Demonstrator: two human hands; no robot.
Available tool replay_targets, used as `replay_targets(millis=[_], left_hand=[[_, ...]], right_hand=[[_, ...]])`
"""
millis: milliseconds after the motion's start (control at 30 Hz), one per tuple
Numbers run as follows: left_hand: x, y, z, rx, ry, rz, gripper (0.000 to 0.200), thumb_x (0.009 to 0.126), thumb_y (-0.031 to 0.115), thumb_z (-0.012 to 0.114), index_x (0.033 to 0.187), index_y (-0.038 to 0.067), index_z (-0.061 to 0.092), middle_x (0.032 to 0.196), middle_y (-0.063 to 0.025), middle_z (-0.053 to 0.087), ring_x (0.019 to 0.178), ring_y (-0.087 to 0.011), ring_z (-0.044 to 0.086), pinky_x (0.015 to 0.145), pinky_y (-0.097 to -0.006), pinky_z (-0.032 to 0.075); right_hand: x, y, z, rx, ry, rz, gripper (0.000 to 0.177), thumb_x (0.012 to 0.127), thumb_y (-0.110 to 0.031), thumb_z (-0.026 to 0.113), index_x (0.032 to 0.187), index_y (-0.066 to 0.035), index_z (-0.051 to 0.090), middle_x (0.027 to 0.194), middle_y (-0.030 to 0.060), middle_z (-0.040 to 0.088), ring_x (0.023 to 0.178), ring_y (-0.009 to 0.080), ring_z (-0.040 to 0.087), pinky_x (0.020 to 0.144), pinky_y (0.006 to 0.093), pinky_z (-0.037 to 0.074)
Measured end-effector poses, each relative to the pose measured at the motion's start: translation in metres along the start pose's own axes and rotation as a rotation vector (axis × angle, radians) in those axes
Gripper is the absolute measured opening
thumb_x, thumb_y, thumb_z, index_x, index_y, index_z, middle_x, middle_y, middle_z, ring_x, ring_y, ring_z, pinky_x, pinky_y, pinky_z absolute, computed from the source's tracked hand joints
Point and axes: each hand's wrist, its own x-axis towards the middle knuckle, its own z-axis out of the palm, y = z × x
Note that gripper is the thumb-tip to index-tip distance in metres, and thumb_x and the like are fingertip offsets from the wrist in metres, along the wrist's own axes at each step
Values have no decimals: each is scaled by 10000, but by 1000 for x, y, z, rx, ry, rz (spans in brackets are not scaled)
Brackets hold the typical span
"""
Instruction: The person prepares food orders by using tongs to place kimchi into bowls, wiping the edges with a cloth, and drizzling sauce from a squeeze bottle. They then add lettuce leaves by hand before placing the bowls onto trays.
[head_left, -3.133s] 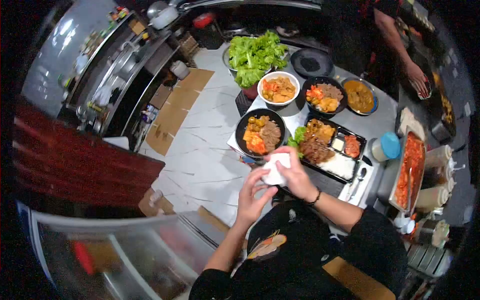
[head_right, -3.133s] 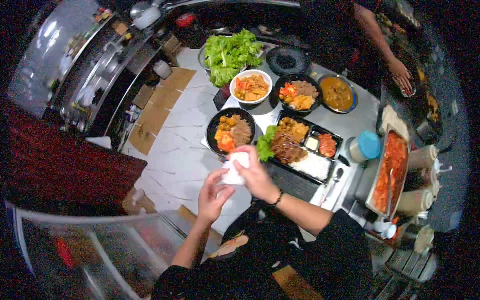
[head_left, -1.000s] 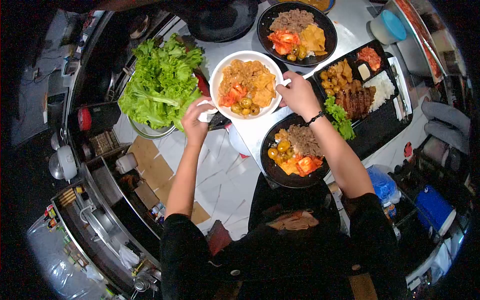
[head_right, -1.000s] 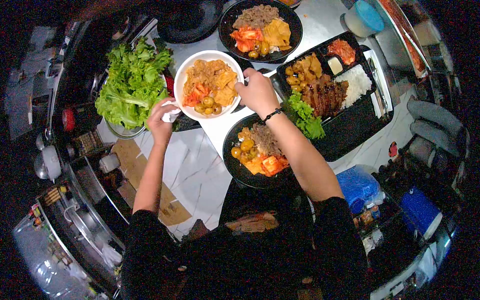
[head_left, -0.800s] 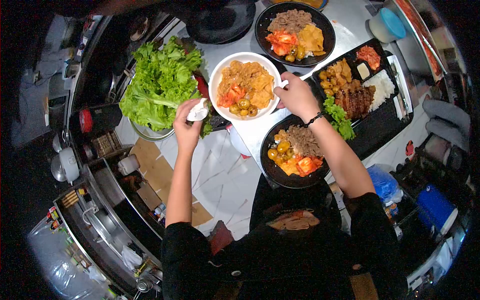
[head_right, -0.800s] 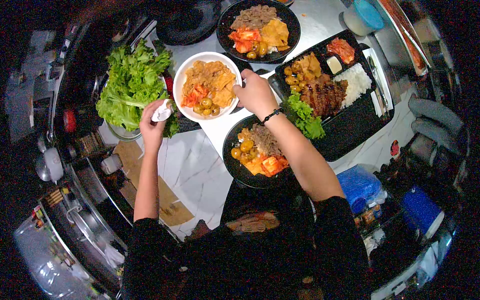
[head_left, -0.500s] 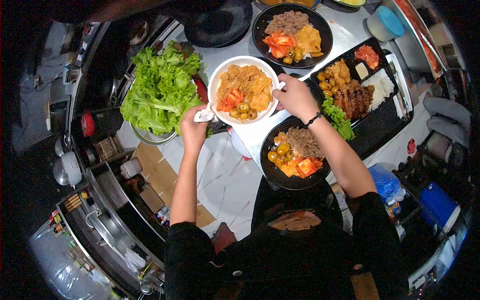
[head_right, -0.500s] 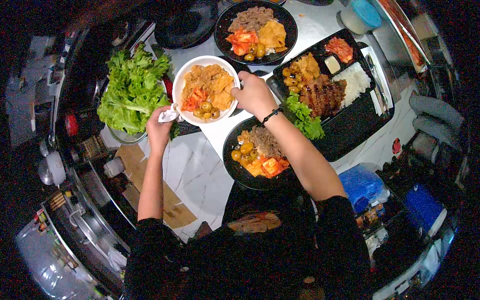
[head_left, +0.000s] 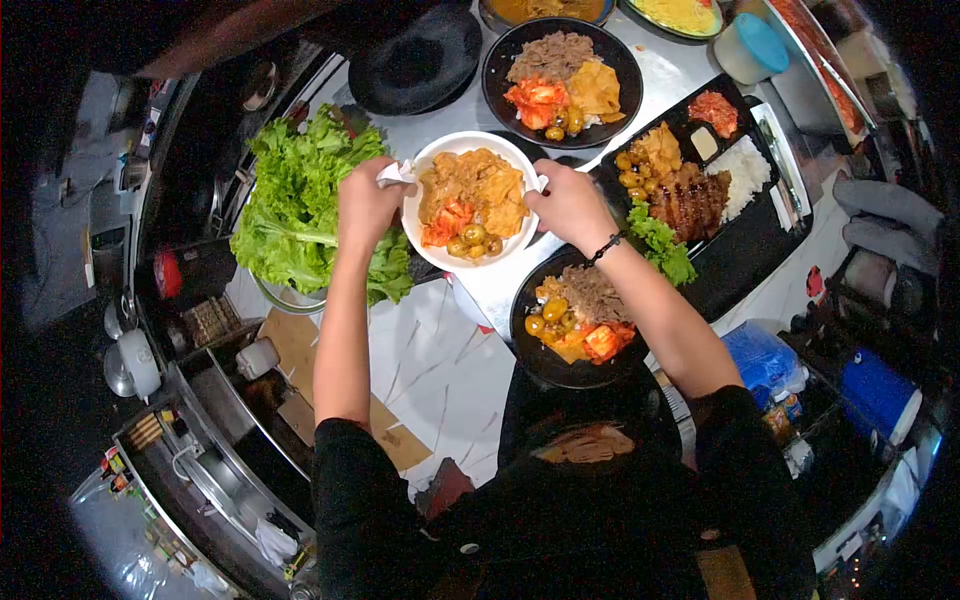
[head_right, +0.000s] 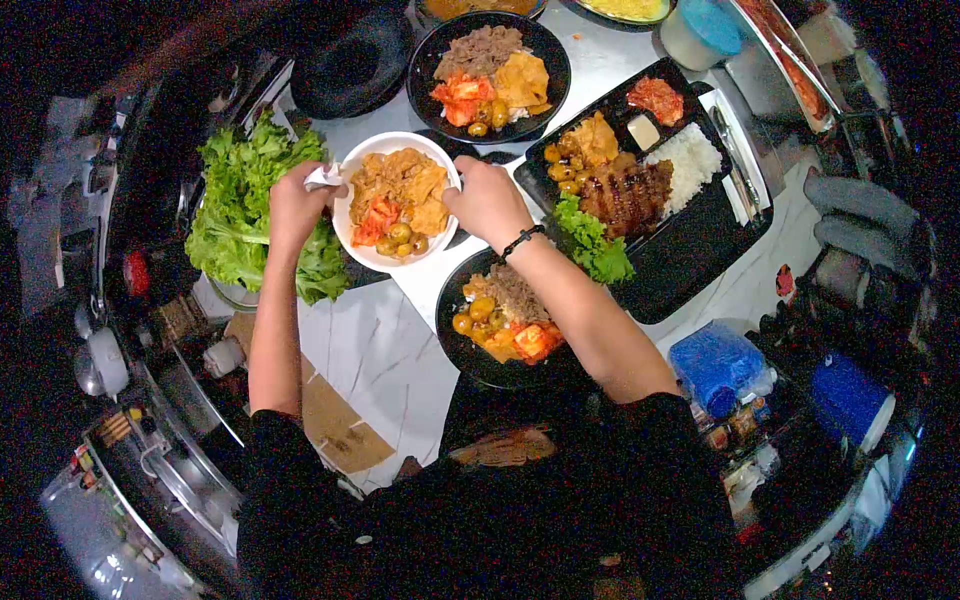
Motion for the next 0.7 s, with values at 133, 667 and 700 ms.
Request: replay_targets(millis=[133, 667, 700], left_hand=[[10, 10, -5, 12, -52, -46, 302, 652, 118, 679, 945, 48, 656, 824, -171, 653, 728, -271, 644, 673, -345, 492], [-3, 107, -8, -929, -183, 346, 503, 712, -47, 641, 1161, 43, 432, 1156, -79, 488, 1090, -202, 505, 912, -332, 429], [18, 101, -1, -849, -51, 312, 474, 754, 0, 644, 1189, 39, 459, 1136, -85, 524, 1031, -171, 539, 876, -295, 443]], right_hand=[[0, 0, 1, -7, 16, -20, 197, 770, -118, 555, 934, -12, 582, 630, 158, 620, 516, 210, 634, 543, 330, 516], [33, -50, -65, 478, 327, -369, 239, 785, -25, 591, 1012, -76, 647, 823, 69, 649, 716, 115, 609, 648, 245, 491], [59, -47, -76, 454, 404, -314, 255, 796, -29, 580, 1041, -70, 635, 826, 66, 650, 718, 104, 605, 648, 245, 493]])
